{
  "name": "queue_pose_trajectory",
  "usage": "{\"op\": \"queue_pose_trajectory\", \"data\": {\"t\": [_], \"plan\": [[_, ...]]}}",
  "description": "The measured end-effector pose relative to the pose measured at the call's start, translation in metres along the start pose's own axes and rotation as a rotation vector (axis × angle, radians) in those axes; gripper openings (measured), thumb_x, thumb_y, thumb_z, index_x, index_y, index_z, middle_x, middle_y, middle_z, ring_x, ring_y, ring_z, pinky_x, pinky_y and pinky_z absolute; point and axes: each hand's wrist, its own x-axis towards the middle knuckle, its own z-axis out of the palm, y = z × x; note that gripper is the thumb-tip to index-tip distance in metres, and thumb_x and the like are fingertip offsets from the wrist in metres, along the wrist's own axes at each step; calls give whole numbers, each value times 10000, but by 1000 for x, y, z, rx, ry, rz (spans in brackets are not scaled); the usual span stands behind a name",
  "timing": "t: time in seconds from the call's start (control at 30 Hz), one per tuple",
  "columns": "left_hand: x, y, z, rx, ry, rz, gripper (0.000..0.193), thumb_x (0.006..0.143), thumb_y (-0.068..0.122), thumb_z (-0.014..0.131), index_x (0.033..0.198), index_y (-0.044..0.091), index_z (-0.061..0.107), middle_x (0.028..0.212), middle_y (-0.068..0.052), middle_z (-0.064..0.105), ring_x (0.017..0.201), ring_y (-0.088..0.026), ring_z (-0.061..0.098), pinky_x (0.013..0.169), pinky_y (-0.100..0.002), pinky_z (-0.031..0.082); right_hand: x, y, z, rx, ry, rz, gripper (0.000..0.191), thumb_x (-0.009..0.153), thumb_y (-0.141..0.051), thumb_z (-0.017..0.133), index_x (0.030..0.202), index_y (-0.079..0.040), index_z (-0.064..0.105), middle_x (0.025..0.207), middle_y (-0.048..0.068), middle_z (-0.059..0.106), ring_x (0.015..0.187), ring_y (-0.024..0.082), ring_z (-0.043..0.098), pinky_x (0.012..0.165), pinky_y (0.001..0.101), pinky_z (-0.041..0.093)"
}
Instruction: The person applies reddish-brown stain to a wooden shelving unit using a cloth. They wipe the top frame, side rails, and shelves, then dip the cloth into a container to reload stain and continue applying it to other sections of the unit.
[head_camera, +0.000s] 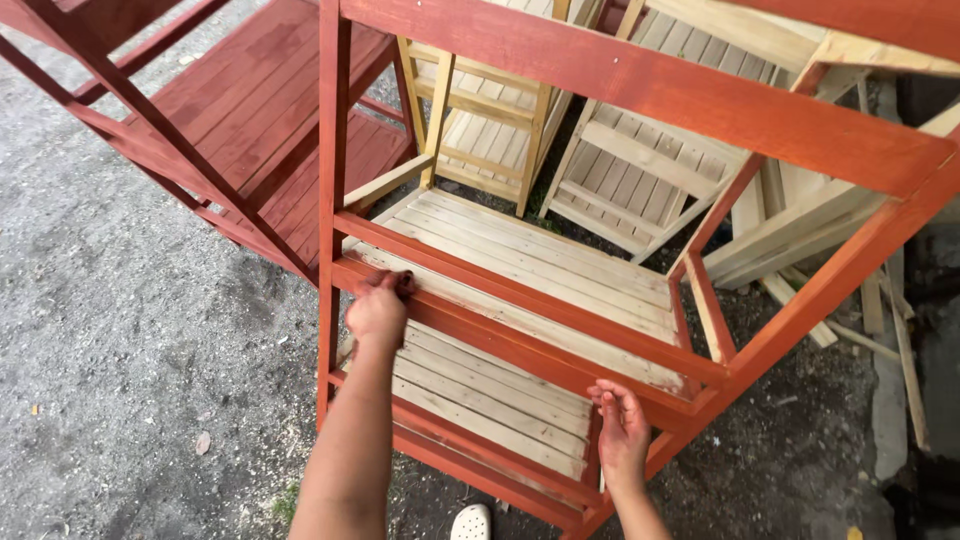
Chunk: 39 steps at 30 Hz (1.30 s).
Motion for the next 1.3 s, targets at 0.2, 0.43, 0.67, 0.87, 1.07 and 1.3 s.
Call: {"op": "queue_pose_trajectory", "data": {"t": [0.2,0.43,0.67,0.87,1.07,1.3], "plan": [[38,-42,-33,-119,182,-44,434,979,264,522,1381,402,612,1447,-114,565,1105,-367,694,899,-508,562,-12,-20,-6,-122,59,27,258,1067,-228,560,1186,-22,661,1074,72,726,1018,138,667,904,291,505],[26,-44,-6,-531,690,165,635,911,168,663,1524,292,556,1473,-232,485,1246,-453,584,1026,-507,517,-19,-31,-71,-169,111,-10,242,1072,-205,539,1196,-27,646,1109,65,714,1029,140,662,907,289,498],[-48,35,61,-447,692,206,637,942,153,650,1533,320,482,1592,-101,464,1392,-370,472,1064,-580,434,-42,-7,-111,-168,147,24,231,1073,-195,536,1182,-28,654,1086,71,729,1020,150,682,880,291,503],[-202,167,127,-458,295,150,790,908,59,540,1547,503,404,1513,-235,378,1272,-526,449,1070,-592,436,-48,-4,-126,-46,89,10,209,1071,-175,550,1167,-29,664,1091,71,730,996,142,672,859,288,493],[-309,262,155,-615,35,198,613,981,210,603,1538,403,438,1434,-247,372,1189,-559,439,1041,-587,438,-50,-32,-179,-90,103,2,203,1080,-167,540,1169,-34,665,1081,71,731,979,136,663,863,284,494],[-349,272,160,-1083,-497,414,575,903,138,598,1466,248,562,1474,-184,509,1319,-353,538,1082,-393,449,-55,-70,-210,-80,135,-15,214,1077,-185,536,1172,-38,659,1095,72,727,995,144,666,869,288,503]]}}
